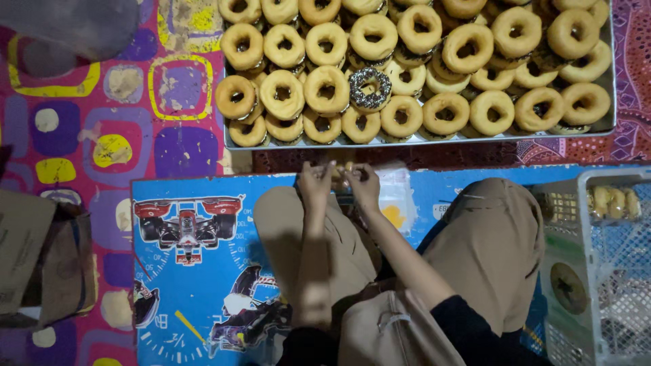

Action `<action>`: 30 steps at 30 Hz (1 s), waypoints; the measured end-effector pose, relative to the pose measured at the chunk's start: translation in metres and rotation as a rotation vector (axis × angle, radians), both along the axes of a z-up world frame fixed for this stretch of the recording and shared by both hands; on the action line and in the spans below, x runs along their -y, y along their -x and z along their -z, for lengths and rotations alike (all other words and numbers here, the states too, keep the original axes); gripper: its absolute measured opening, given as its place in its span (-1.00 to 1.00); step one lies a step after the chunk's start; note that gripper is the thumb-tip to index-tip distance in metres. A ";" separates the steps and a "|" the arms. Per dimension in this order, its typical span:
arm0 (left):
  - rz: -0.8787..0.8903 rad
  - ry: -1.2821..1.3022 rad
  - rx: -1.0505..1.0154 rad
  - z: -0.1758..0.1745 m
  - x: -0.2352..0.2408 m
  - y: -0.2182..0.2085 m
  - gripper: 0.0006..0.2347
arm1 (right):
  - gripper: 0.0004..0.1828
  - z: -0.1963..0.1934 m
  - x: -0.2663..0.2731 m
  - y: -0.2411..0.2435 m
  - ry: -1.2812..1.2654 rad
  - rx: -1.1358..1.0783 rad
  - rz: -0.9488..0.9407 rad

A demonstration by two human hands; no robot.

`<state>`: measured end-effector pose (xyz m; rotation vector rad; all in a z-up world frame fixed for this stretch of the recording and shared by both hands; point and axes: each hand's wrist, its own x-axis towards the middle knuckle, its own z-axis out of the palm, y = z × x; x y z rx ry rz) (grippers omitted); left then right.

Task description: The person sits on a mat and repeatedly picks donuts from a metal tray, places them into small clear plastic bags, and then puts the filled bags into a white plastic basket. The person handles both plain and sprinkled donuts throughout the clip.

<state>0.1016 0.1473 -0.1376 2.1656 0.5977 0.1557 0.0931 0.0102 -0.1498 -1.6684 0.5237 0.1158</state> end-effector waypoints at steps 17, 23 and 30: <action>0.103 -0.110 -0.096 0.012 -0.016 -0.027 -0.62 | -0.39 0.028 -0.001 0.001 0.170 -0.018 0.010; -0.022 0.334 0.026 -0.032 -0.013 -0.034 -0.71 | -0.28 -0.019 0.001 -0.012 -0.322 -0.143 0.086; 0.100 0.748 -0.003 -0.035 -0.015 -0.027 -0.68 | -0.24 -0.017 0.011 -0.005 0.028 -0.027 -0.003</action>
